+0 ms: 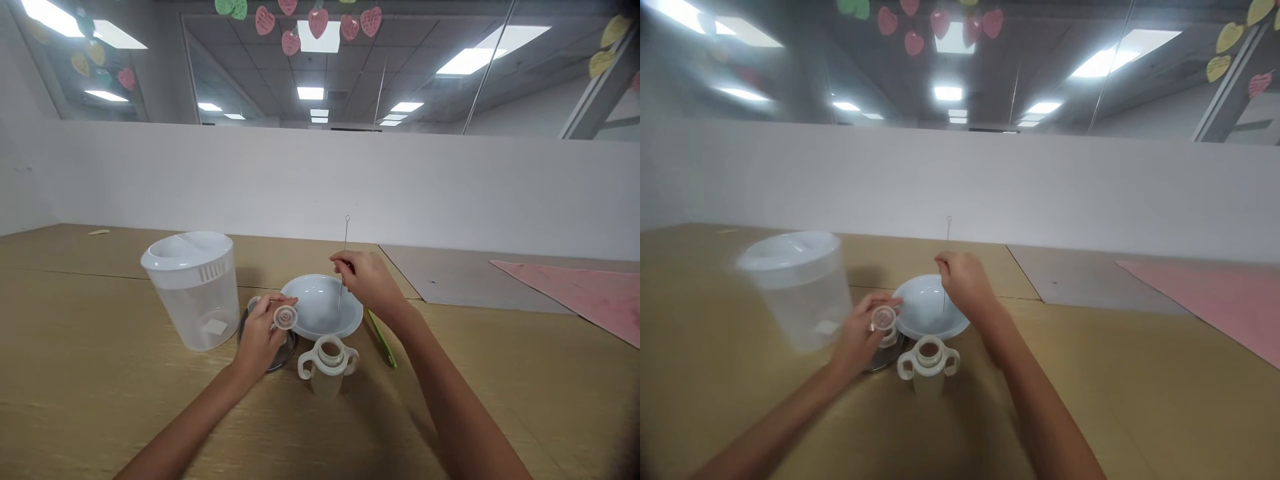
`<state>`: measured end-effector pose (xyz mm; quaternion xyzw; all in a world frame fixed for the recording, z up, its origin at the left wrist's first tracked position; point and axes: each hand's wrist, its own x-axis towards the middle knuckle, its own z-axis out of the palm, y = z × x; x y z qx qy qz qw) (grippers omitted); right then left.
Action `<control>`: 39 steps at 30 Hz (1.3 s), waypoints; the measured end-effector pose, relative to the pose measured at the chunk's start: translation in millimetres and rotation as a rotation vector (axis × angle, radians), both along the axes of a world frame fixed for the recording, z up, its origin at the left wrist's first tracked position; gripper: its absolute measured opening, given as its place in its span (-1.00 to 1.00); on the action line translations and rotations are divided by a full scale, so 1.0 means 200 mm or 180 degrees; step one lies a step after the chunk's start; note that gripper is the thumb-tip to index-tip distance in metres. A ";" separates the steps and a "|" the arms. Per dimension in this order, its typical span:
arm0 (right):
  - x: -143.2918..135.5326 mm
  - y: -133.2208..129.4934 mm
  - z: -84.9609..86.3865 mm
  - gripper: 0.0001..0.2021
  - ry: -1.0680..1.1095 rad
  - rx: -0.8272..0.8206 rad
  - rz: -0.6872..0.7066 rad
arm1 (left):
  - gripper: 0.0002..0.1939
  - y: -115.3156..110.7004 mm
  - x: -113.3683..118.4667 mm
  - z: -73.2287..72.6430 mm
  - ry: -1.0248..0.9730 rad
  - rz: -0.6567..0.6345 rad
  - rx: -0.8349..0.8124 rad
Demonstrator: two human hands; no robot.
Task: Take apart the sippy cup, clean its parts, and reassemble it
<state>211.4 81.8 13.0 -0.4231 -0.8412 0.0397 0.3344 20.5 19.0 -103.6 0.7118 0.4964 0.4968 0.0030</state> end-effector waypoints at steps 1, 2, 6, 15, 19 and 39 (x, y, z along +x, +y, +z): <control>0.00 -0.01 0.00 -0.72 0.0092 -0.0026 0.0075 | -0.70 0.00 0.01 -0.02 0.0077 -0.0047 -0.0034; -0.01 -0.03 0.01 -0.72 0.0165 -0.0044 0.0184 | -0.69 0.01 0.03 -0.04 0.0149 -0.0092 -0.0066; -0.03 -0.10 0.00 -0.68 0.0336 -0.0107 0.0968 | -0.68 0.01 0.05 -0.10 0.0337 -0.0152 -0.0262; -0.13 -0.14 -0.08 -0.71 -0.0076 -0.0122 0.2207 | -0.72 0.01 0.07 -0.11 0.0109 -0.0201 -0.0462; -0.13 -0.15 -0.08 -0.69 0.0009 0.0254 0.2173 | -0.72 0.01 0.07 -0.11 -0.0292 -0.0329 -0.0535; -0.16 -0.16 -0.10 -0.70 -0.0218 0.0473 0.1926 | -0.72 0.02 0.06 -0.11 -0.0450 -0.0483 -0.0584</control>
